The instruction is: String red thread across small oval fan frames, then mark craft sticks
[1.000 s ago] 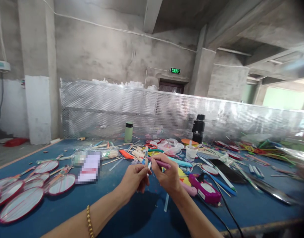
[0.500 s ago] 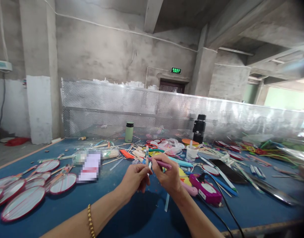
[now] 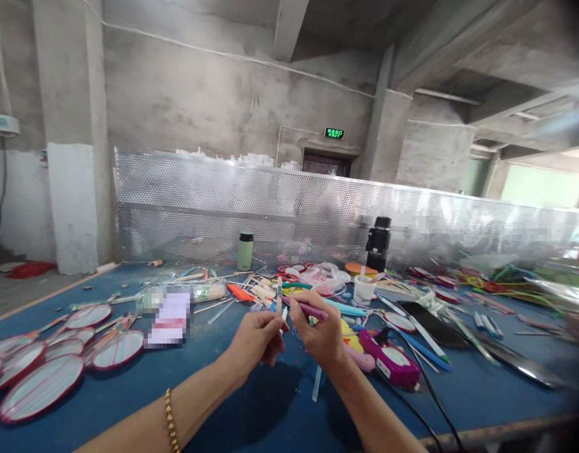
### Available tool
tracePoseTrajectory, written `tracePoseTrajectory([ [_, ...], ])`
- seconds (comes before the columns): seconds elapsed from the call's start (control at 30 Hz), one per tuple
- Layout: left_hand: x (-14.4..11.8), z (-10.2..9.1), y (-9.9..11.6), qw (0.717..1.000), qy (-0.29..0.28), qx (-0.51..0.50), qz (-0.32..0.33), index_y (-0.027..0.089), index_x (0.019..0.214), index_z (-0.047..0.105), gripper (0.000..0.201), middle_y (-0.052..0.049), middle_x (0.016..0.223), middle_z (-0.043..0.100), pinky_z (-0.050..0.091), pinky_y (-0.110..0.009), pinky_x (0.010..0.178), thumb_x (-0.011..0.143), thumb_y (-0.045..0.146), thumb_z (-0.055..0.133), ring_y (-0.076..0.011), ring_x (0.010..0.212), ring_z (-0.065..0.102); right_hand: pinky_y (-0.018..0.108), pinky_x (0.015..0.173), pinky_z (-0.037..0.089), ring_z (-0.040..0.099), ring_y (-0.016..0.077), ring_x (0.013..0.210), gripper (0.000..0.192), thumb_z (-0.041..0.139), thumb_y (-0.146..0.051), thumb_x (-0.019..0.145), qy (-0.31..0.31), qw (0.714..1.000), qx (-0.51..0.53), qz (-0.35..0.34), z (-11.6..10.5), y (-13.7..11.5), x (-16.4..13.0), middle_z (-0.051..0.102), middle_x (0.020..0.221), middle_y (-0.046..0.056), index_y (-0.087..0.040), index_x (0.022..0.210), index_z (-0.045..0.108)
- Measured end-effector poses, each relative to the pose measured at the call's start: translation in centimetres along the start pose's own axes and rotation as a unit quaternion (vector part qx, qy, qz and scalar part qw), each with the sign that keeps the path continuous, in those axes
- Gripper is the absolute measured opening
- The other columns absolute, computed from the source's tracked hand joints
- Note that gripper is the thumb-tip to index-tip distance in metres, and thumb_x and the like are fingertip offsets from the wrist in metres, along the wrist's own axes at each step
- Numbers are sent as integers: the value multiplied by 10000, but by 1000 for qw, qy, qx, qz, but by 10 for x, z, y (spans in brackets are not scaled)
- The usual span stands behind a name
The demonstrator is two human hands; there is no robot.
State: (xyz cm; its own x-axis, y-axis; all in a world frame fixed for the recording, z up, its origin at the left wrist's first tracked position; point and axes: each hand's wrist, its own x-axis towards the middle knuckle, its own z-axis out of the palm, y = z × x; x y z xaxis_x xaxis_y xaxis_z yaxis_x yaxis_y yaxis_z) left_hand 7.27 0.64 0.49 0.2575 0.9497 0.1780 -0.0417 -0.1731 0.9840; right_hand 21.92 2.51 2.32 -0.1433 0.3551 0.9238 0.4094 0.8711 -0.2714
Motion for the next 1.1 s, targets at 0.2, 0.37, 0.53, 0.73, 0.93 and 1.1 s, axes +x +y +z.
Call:
tracePoseTrajectory([
  [0.2, 1, 0, -2, 1000, 2, 1, -4, 160, 748, 593, 396, 17, 527, 603, 243, -187, 357, 765, 556, 583, -80, 330, 488, 251, 615, 482, 615, 139, 621, 114, 575, -179, 881, 0, 1000, -10, 5, 1, 0, -1, 684, 728, 19, -192, 820, 670],
  [0.37, 1, 0, -2, 1000, 3, 8, -1, 159, 750, 594, 382, 17, 532, 605, 245, -188, 362, 774, 539, 571, -77, 331, 486, 255, 637, 490, 622, 143, 637, 121, 572, -179, 878, -4, 1000, -6, 13, 0, 1, -1, 680, 725, 18, -190, 804, 667],
  [0.53, -2, 1, 2, 1000, 8, 13, -4, 160, 734, 579, 380, 14, 532, 607, 249, -191, 364, 777, 537, 564, -75, 330, 478, 254, 618, 485, 608, 139, 616, 119, 569, -181, 878, -4, 1000, -13, 17, 1, -1, -1, 675, 718, 17, -194, 810, 666],
  [0.73, -3, 2, 4, 1000, 4, 10, -1, 165, 680, 556, 405, 31, 467, 553, 224, -195, 366, 762, 561, 569, -74, 320, 463, 251, 615, 490, 616, 141, 624, 111, 575, -193, 884, -4, 1000, 6, 2, 1, -4, 0, 686, 724, 19, -199, 835, 674],
  [0.93, -3, 2, 3, 1000, 2, 11, 6, 167, 668, 556, 414, 36, 461, 543, 234, -201, 373, 764, 569, 560, -76, 325, 458, 245, 602, 486, 613, 141, 623, 115, 575, -192, 886, -3, 1000, 9, 7, 2, -5, 1, 684, 714, 19, -193, 833, 676],
  [1.1, -3, 2, 4, 1000, 2, 13, 5, 166, 660, 554, 411, 38, 459, 535, 233, -204, 373, 767, 563, 560, -75, 327, 454, 242, 566, 464, 583, 130, 584, 131, 567, -202, 890, -13, 1000, 0, 11, 3, -5, -1, 678, 698, 17, -190, 820, 677],
])
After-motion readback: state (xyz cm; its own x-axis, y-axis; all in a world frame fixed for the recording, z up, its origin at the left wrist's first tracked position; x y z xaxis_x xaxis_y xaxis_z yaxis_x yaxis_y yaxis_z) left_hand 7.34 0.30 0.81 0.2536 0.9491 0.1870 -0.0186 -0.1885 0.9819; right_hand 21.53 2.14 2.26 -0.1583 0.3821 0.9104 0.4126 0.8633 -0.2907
